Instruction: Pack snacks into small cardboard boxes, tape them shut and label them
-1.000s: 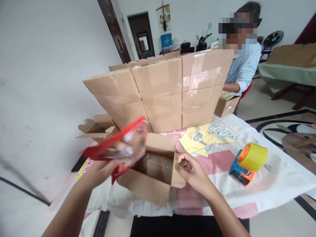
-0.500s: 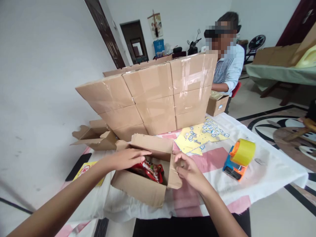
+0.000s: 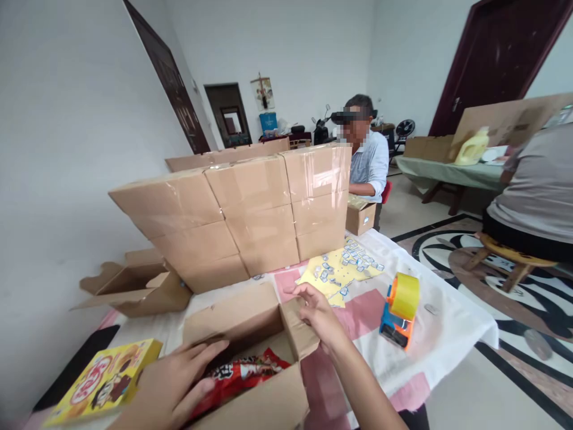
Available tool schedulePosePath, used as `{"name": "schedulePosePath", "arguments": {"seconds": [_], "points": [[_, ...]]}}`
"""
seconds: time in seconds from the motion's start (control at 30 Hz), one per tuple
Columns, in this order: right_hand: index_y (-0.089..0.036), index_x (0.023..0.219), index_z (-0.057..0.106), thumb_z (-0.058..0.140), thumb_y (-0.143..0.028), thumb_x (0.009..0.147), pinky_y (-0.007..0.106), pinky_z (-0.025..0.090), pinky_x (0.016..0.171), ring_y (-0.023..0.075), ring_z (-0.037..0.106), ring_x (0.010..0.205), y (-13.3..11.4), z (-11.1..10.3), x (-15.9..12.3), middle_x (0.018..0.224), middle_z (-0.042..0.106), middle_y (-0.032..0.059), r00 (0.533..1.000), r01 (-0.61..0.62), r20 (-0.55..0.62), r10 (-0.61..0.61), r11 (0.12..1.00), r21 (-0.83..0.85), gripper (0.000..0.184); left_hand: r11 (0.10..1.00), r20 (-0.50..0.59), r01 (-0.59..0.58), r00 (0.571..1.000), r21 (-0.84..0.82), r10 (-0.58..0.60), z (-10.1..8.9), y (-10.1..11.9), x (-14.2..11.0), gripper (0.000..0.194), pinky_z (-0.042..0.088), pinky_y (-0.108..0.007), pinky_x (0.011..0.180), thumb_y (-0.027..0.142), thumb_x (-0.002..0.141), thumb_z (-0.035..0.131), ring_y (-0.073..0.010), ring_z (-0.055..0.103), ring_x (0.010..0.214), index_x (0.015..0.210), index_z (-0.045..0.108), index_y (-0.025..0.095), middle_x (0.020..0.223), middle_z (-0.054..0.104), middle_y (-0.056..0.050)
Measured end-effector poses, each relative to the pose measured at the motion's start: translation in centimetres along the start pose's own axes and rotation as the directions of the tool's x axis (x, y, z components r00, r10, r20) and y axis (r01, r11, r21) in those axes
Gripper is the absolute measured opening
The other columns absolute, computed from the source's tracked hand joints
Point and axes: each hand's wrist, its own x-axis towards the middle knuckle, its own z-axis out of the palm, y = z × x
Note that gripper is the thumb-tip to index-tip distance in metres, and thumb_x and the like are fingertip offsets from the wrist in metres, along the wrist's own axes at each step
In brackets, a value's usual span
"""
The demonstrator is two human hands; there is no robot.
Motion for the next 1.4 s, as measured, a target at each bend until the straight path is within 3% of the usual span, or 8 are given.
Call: {"name": "schedulePosePath", "arguments": {"seconds": [0.13, 0.3, 0.5, 0.7, 0.9, 1.03, 1.2, 1.4], "points": [[-0.025, 0.086, 0.058, 0.056, -0.015, 0.054, 0.029, 0.044, 0.076, 0.0257, 0.062, 0.108, -0.4, 0.2, 0.0, 0.114, 0.073, 0.0039, 0.999, 0.037, -0.001, -0.037, 0.999, -0.010, 0.034, 0.966, -0.380, 0.073, 0.910, -0.249, -0.166, 2.8, -2.3, -4.9, 0.055, 0.055, -0.043, 0.095, 0.053, 0.104, 0.022, -0.0264, 0.071, 0.098, 0.125, 0.070, 0.036, 0.108, 0.077, -0.005], [-0.027, 0.096, 0.059, 0.067, -0.016, 0.061, 0.025, 0.041, 0.060, 0.0143, 0.055, 0.069, -0.9, -0.7, -0.9, 0.107, 0.066, 0.0011, 0.985, 0.159, -0.076, -0.152, 0.982, 0.105, 0.037, 0.893, -0.747, 0.342, 0.500, -0.294, -0.438, 7.5, -2.4, -8.1, 0.056, 0.056, -0.052, 0.088, 0.060, 0.101, 0.035, -0.0337, 0.066, 0.105, 0.145, 0.057, 0.034, 0.121, 0.067, -0.010], [-0.037, 0.143, 0.052, 0.069, -0.062, 0.083, 0.032, 0.046, 0.061, 0.0154, 0.056, 0.065, 1.5, -0.9, -4.7, 0.147, 0.059, 0.0106, 0.954, 0.295, -0.068, -0.292, 0.954, 0.052, 0.067, 0.839, -0.405, 0.248, 0.787, -0.485, -0.467, 11.1, 1.5, -6.7, 0.087, 0.059, -0.053, 0.095, 0.079, 0.081, 0.062, -0.0396, 0.063, 0.127, 0.153, 0.042, 0.035, 0.147, 0.060, -0.011], [-0.037, 0.135, 0.064, 0.052, -0.043, 0.103, 0.048, 0.043, 0.112, 0.0274, 0.066, 0.117, 2.1, 0.4, -6.1, 0.112, 0.078, 0.0051, 0.941, 0.338, 0.131, -0.312, 0.841, -0.423, 0.035, 0.917, -0.329, 0.036, 0.927, -0.397, -0.179, 7.5, 1.4, -4.6, 0.074, 0.047, -0.057, 0.111, 0.054, 0.077, 0.081, -0.0408, 0.037, 0.152, 0.138, 0.050, 0.027, 0.164, 0.038, -0.020], [-0.032, 0.130, 0.067, 0.061, -0.052, 0.094, 0.049, 0.035, 0.122, 0.0309, 0.047, 0.145, 2.2, 0.7, -3.1, 0.149, 0.059, 0.0047, 0.927, 0.068, -0.340, -0.156, 0.964, -0.257, 0.041, 0.935, -0.455, 0.060, 0.862, -0.349, -0.225, 5.4, 0.1, -2.7, 0.038, 0.054, -0.040, 0.097, 0.035, 0.086, 0.074, -0.0276, 0.070, 0.117, 0.120, 0.060, 0.026, 0.115, 0.078, -0.008], [-0.032, 0.134, 0.063, 0.052, -0.064, 0.094, 0.052, 0.041, 0.117, 0.0331, 0.053, 0.140, 3.0, 0.6, -1.3, 0.148, 0.061, 0.0063, 0.975, 0.004, -0.221, 0.009, 0.998, 0.058, 0.053, 0.763, -0.374, 0.315, 0.726, -0.565, -0.577, 5.0, 1.7, -1.4, 0.033, 0.058, -0.038, 0.086, 0.035, 0.088, 0.073, -0.0256, 0.074, 0.103, 0.118, 0.061, 0.026, 0.108, 0.077, -0.007], [-0.033, 0.135, 0.064, 0.053, -0.064, 0.094, 0.047, 0.041, 0.115, 0.0313, 0.053, 0.138, 3.9, -0.1, -1.0, 0.142, 0.063, 0.0056, 0.978, 0.141, -0.157, -0.137, 0.990, 0.016, 0.053, 0.516, -0.220, 0.417, 0.577, -0.748, -0.786, 5.6, 4.0, -0.1, 0.041, 0.058, -0.036, 0.086, 0.038, 0.090, 0.065, -0.0261, 0.063, 0.119, 0.127, 0.056, 0.024, 0.130, 0.059, -0.011], [-0.026, 0.090, 0.073, 0.049, -0.058, 0.100, 0.048, 0.041, 0.111, 0.0327, 0.054, 0.129, 3.9, -2.0, -2.0, 0.126, 0.065, 0.0089, 0.916, 0.388, 0.052, -0.398, 0.847, -0.364, 0.042, 0.802, -0.483, 0.457, 0.640, -0.385, -0.597, 4.9, 6.1, 0.7, 0.041, 0.048, -0.043, 0.104, 0.023, 0.095, 0.059, -0.0275, 0.054, 0.133, 0.135, 0.055, 0.023, 0.144, 0.052, -0.015]]}}
